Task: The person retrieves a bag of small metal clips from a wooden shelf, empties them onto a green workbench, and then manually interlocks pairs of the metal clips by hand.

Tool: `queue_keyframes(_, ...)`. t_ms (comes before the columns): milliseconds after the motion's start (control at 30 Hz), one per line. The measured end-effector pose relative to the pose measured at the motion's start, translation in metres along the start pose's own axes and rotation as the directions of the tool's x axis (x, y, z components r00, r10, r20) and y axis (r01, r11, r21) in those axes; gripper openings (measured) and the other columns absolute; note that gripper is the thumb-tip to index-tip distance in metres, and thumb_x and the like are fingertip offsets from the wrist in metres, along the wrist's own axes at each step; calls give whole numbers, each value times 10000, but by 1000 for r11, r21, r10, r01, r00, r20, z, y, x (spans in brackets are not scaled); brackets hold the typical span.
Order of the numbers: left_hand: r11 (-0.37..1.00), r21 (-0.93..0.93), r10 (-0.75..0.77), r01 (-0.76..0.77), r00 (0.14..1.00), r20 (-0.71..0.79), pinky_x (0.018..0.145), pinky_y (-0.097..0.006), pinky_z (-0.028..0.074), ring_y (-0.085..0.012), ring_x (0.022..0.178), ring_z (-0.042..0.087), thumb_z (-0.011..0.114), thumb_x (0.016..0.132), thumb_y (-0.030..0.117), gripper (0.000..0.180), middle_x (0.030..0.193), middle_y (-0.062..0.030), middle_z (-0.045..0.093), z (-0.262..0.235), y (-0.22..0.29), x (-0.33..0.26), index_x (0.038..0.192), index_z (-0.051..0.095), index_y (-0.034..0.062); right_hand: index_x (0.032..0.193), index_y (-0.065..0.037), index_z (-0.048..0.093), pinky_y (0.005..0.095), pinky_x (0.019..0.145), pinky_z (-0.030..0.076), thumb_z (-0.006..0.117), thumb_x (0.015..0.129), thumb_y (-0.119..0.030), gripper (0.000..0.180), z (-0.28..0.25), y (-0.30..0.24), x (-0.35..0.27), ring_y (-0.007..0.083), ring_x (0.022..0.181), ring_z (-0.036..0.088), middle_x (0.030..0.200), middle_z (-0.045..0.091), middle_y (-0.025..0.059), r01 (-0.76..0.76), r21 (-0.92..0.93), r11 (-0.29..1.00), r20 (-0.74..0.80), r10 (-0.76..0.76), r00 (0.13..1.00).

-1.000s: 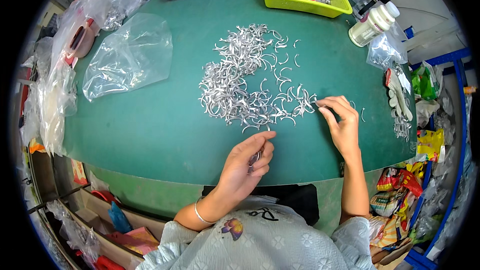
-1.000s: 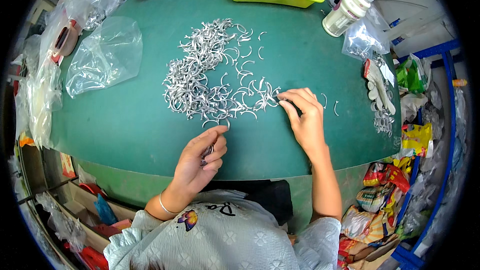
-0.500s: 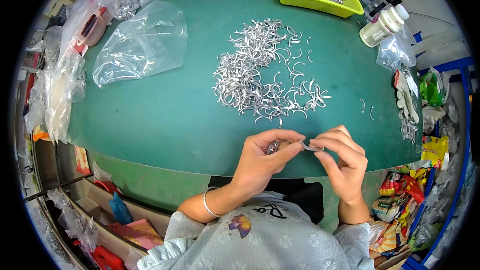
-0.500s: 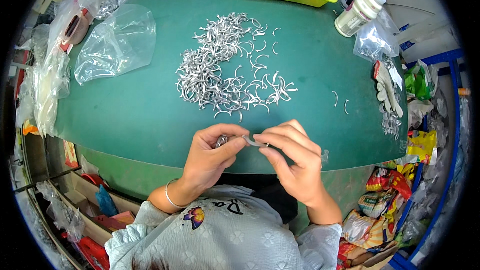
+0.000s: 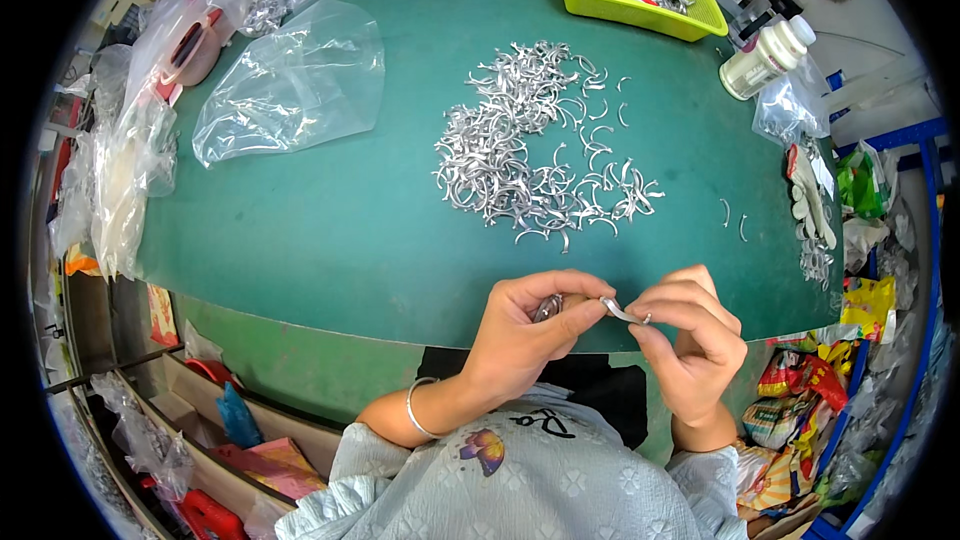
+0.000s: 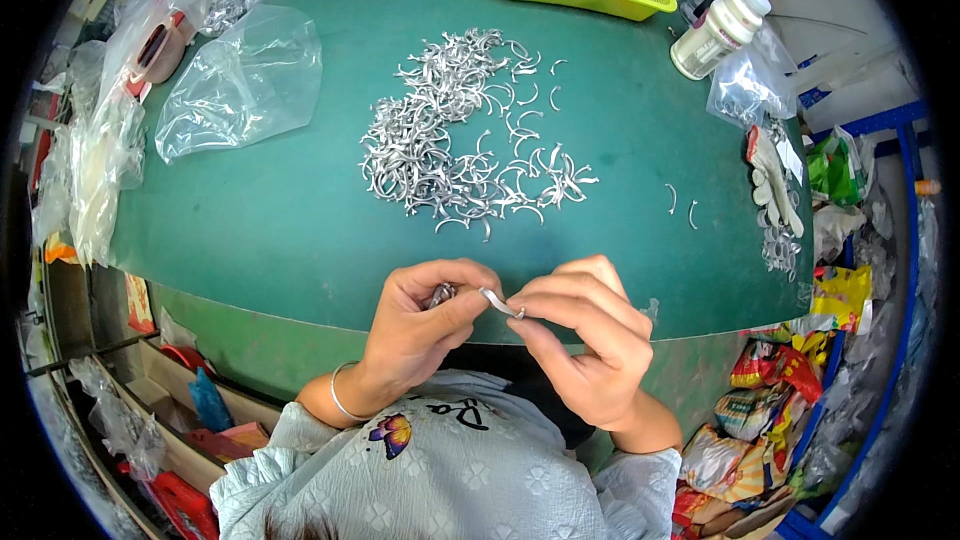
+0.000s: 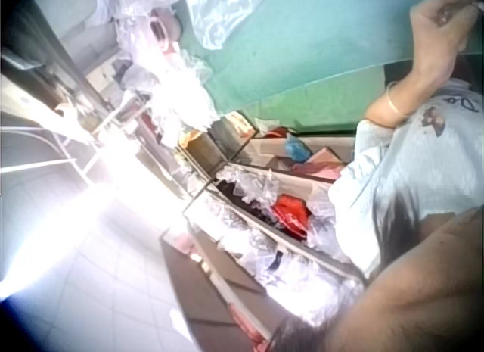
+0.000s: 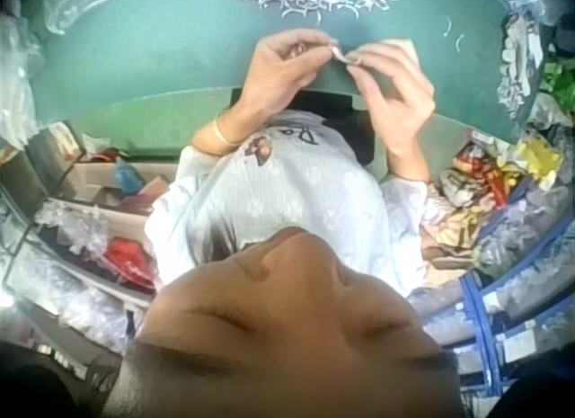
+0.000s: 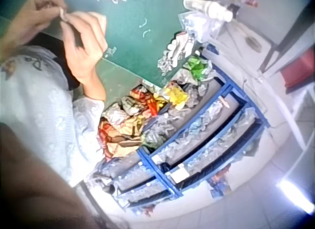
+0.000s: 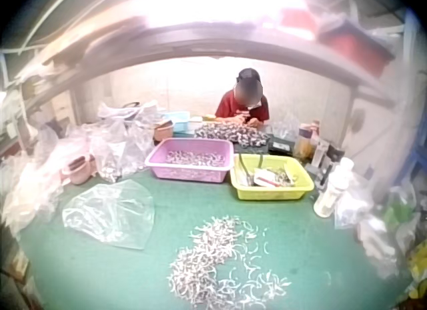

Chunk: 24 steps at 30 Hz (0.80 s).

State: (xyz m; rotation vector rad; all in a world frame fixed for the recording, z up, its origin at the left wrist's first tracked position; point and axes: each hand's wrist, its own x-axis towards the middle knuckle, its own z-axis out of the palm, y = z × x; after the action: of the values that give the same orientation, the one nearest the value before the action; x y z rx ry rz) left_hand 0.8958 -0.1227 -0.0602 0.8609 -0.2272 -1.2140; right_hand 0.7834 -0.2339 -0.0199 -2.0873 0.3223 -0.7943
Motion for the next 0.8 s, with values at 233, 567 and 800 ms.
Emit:
queue_keyframes(233, 959, 146, 244, -244, 970, 18, 455, -167, 268, -6, 553, 365, 588, 762, -44, 133, 842, -30, 560, -1, -2, -3, 888, 618, -10, 780, 41, 612, 301, 652, 425, 641, 618, 100, 175, 4, 2, -5, 211, 702, 548, 772, 632, 120, -130, 143, 981, -26, 135, 991)
queue_keyframes(567, 800, 360, 469, -480, 874, 124, 457, -179, 271, -12, 509, 356, 605, 703, -104, 174, 867, -58, 555, 2, 3, -11, 844, 632, -6, 816, 49, 595, 301, 688, 431, 585, 686, 128, 152, 8, 5, -11, 207, 774, 534, 797, 630, 128, -290, 418, 861, 27, 307, 951)
queue_keyframes(800, 799, 406, 432, -445, 893, 128, 473, -182, 301, -32, 538, 398, 588, 693, -123, 178, 830, -80, 551, 3, 7, -12, 837, 621, -23, 826, 52, 590, 297, 694, 433, 577, 703, 126, 144, 9, 7, -12, 203, 784, 531, 796, 622, 132, -294, 473, 831, 48, 309, 950)
